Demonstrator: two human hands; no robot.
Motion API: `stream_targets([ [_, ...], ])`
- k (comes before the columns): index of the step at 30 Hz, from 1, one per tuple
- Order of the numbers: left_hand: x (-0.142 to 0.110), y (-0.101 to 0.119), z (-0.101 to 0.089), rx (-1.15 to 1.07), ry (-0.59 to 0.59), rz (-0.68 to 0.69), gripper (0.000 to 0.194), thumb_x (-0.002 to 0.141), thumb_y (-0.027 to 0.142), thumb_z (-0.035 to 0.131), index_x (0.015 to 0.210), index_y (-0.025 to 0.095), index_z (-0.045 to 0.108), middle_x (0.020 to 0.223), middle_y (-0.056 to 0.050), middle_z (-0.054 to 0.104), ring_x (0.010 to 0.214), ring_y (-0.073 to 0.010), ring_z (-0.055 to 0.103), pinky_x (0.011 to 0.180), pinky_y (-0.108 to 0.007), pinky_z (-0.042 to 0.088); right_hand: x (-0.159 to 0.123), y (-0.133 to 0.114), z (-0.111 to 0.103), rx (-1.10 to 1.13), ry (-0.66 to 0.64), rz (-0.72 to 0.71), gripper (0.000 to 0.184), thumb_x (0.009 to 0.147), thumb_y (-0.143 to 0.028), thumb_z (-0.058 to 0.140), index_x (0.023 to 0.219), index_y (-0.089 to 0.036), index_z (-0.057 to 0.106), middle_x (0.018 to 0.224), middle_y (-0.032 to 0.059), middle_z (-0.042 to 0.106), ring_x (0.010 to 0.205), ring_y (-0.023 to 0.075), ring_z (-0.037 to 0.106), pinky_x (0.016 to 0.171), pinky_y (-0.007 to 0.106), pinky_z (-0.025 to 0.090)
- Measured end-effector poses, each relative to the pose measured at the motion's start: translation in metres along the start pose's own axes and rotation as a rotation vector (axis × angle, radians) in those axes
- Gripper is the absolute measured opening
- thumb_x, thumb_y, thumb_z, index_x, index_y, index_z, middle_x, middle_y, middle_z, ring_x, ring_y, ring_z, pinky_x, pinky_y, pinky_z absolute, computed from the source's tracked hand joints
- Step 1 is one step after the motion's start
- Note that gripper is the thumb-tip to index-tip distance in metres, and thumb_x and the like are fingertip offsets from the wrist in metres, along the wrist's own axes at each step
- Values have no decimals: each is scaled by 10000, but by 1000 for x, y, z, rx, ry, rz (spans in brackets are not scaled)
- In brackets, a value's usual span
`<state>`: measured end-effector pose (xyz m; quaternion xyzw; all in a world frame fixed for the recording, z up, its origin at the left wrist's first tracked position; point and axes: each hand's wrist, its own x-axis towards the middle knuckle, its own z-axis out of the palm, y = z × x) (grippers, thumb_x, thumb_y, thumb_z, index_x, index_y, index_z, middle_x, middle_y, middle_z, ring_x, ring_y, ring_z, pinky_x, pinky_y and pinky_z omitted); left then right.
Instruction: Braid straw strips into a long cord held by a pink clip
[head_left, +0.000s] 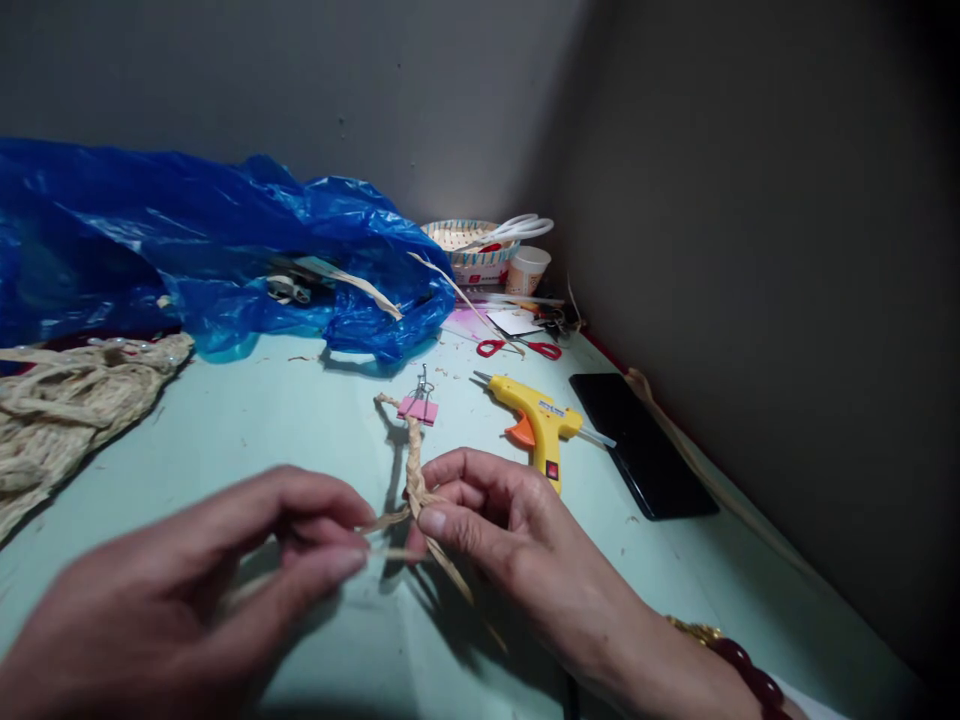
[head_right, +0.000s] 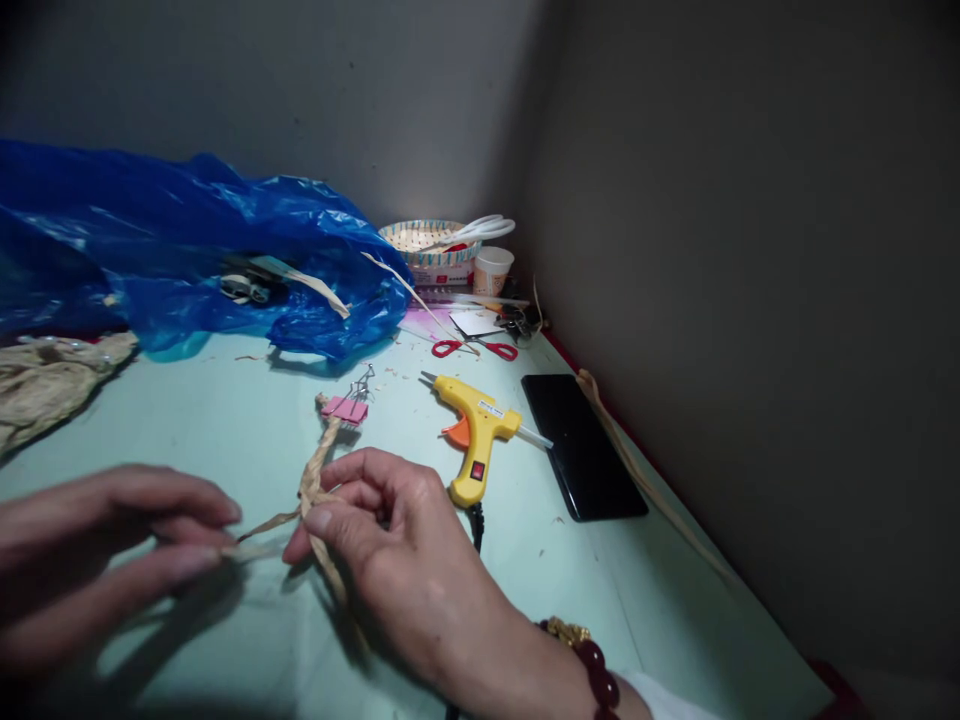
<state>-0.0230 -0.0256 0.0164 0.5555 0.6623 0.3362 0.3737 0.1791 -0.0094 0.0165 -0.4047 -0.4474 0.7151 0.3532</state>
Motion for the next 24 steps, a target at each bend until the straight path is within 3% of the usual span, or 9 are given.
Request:
stream_targets([
  [2, -4, 2, 10, 65, -55, -7, 176, 624, 405, 772, 750, 318, 684, 637, 67, 690, 646, -168, 624, 633, -225, 468, 0, -1, 0, 27, -20, 1, 140, 885, -276, 642, 927, -159, 578, 719, 1, 643, 563, 63, 431, 523, 184, 299],
  [5, -2, 5, 21, -66, -161, -71, 253, 675, 440, 715, 883, 304, 666, 640, 40, 699, 648, -197, 650, 634, -265, 476, 1, -2, -1, 31, -32, 23, 193, 863, -308, 672, 929, -153, 577, 710, -1, 636, 558, 64, 431, 531, 184, 311],
  [7, 2, 6, 23, -107, -170, -94, 284, 684, 432, 711, 928, 293, 674, 671, 23, 715, 673, -217, 663, 664, -285, 482, 1, -1, -1, 23, -38, 30, 227, 843, -329, 694, 930, -155, 577, 713, -1, 635, 560, 70, 433, 537, 188, 318],
  [10, 6, 8, 21, -34, -136, -63, 177, 674, 414, 722, 808, 299, 738, 723, 10, 745, 714, -220, 658, 703, -277, 482, 2, 0, -3, 13, -70, 14, 222, 849, -330, 689, 935, -158, 577, 716, 4, 642, 581, 79, 446, 547, 190, 319],
  [13, 7, 9, 18, 20, -105, 35, 90, 683, 390, 714, 679, 315, 763, 723, 16, 735, 682, -197, 633, 690, -250, 476, 3, 1, -5, -28, -85, 8, 147, 890, -291, 636, 924, -156, 587, 724, 8, 646, 577, 79, 418, 539, 193, 304],
  [16, 7, 10, 18, -7, -115, 82, 118, 720, 370, 678, 656, 307, 755, 636, 21, 661, 513, -148, 559, 549, -237, 460, 3, 2, -6, -56, -89, 23, 130, 902, -285, 622, 956, -171, 591, 731, 3, 652, 566, 80, 393, 526, 200, 279],
  [22, 7, 8, 20, -122, -192, 11, 148, 753, 348, 652, 679, 234, 710, 830, 12, 656, 356, -57, 484, 404, -229, 433, 3, 4, -8, -64, -110, 12, 235, 874, -381, 661, 991, -195, 578, 710, 3, 662, 623, 103, 480, 580, 213, 314],
  [24, 6, 9, 22, -157, -266, -66, 176, 786, 379, 617, 733, 220, 671, 691, 20, 660, 330, -67, 470, 368, -217, 403, 2, 5, -8, -71, -108, 16, 243, 880, -397, 650, 1002, -204, 567, 701, -5, 647, 627, 106, 492, 587, 216, 318],
])
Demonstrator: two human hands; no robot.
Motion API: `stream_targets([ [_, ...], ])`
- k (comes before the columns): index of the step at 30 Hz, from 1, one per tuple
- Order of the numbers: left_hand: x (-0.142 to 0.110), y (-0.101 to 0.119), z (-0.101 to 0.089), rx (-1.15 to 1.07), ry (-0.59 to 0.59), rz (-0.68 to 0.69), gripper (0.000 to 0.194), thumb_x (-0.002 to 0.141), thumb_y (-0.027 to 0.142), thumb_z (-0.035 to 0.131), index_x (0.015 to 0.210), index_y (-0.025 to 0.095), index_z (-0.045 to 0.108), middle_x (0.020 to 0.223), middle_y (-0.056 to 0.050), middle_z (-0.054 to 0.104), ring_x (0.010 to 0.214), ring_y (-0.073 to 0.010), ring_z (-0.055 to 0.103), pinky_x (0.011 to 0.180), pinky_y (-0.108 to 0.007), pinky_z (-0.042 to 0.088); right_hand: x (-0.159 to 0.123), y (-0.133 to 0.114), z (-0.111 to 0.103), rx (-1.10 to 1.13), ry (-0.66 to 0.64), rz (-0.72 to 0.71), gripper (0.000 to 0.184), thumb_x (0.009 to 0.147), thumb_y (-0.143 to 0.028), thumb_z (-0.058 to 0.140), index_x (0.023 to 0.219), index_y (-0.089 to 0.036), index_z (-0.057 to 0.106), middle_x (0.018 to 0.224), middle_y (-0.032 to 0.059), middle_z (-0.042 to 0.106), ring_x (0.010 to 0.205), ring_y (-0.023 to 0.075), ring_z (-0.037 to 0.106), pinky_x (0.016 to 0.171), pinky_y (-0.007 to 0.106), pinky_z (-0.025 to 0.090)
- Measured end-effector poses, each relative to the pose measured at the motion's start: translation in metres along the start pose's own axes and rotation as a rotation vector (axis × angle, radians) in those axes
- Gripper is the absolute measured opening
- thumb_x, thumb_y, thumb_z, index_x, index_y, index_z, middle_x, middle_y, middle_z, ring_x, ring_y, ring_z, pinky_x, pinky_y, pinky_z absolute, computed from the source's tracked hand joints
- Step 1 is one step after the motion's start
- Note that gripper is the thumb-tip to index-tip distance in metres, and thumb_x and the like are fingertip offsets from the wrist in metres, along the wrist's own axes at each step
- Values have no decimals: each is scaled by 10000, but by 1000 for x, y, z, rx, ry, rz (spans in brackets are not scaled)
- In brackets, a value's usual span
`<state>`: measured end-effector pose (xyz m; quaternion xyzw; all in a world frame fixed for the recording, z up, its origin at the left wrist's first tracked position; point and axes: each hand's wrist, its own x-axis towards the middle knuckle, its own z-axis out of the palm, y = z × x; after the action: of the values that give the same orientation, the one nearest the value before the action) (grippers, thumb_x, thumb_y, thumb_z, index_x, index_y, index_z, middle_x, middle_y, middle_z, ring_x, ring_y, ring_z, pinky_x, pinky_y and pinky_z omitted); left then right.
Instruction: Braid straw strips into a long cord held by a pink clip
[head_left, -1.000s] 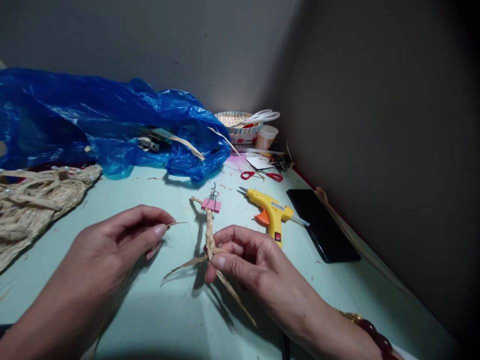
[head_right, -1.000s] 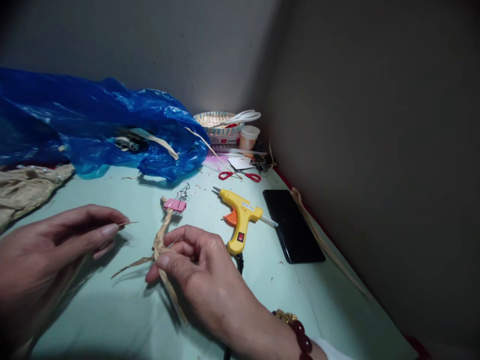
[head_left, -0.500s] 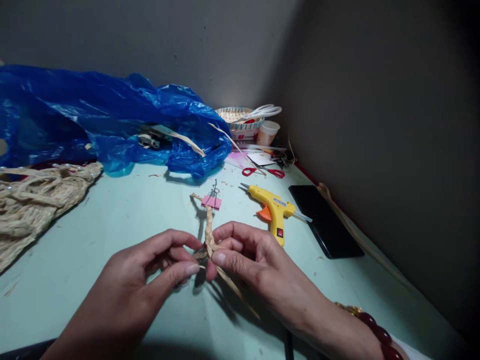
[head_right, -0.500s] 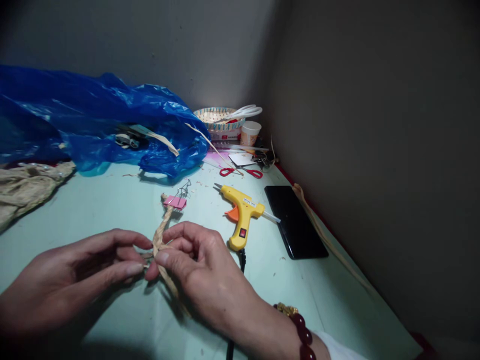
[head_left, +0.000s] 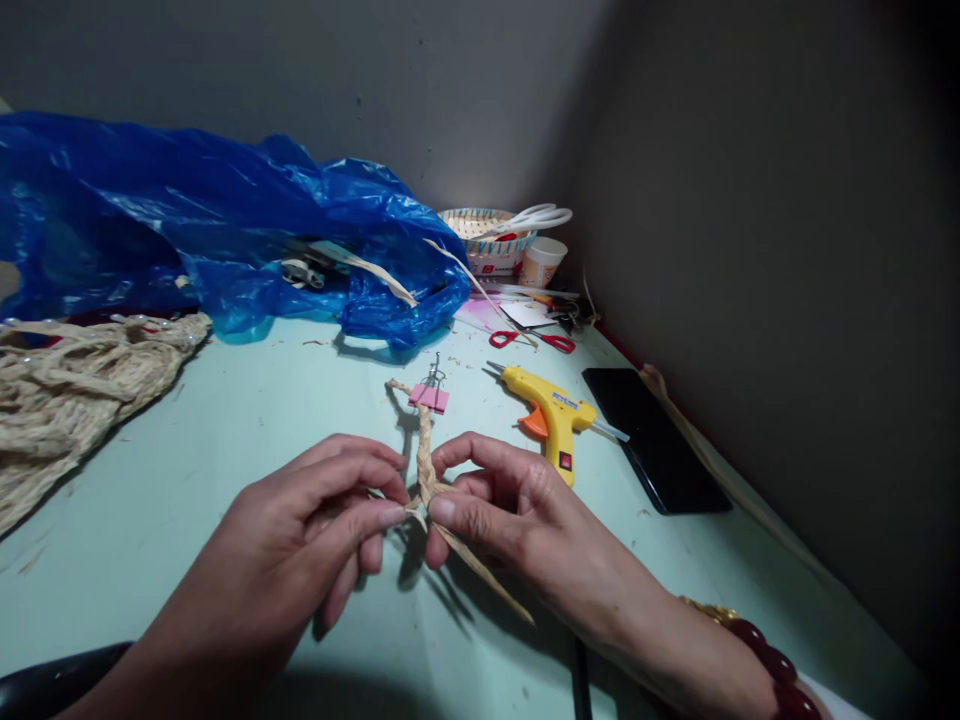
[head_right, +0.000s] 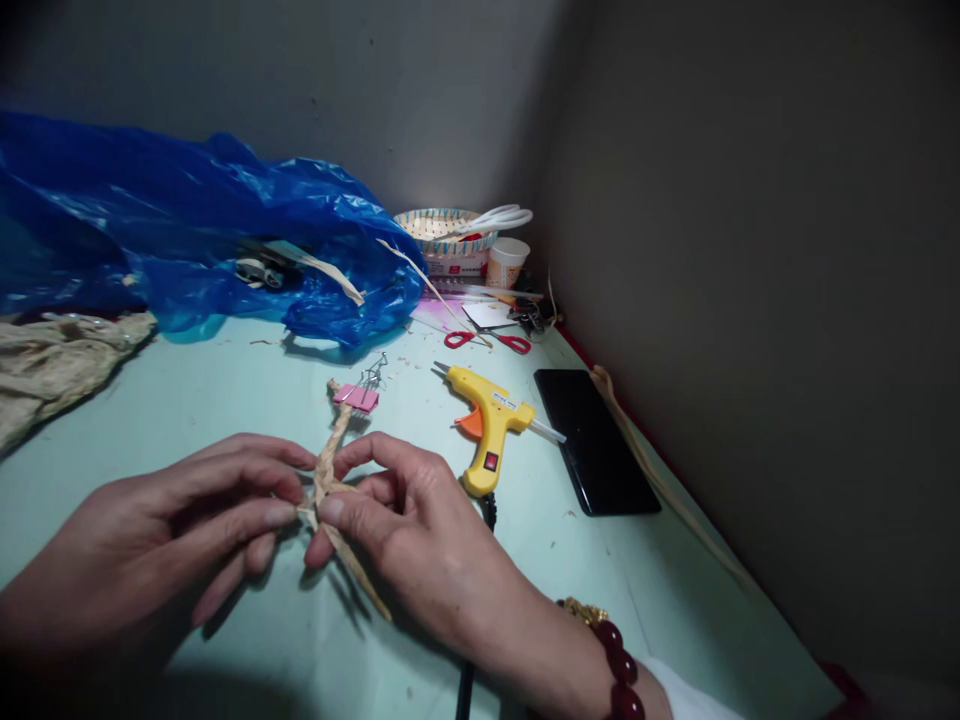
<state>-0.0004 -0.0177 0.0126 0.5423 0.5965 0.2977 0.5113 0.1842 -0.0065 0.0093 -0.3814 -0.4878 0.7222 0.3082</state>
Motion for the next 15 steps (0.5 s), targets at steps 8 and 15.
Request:
stream_targets([
  [8, -2, 3, 7, -79, -10, -20, 216, 742, 452, 661, 771, 238, 664, 534, 47, 618, 462, -109, 476, 438, -205, 377, 2, 0, 2, 38, -16, -2, 290, 859, -430, 664, 994, -202, 548, 701, -12, 632, 591, 104, 476, 572, 215, 317],
  [15, -2, 2, 5, 231, 100, 187, 163, 782, 374, 627, 672, 286, 708, 634, 49, 714, 559, -143, 576, 555, -226, 418, -1, -5, 3, 61, -8, 73, 259, 871, -363, 653, 1024, -211, 510, 709, -19, 614, 600, 103, 447, 591, 216, 333],
])
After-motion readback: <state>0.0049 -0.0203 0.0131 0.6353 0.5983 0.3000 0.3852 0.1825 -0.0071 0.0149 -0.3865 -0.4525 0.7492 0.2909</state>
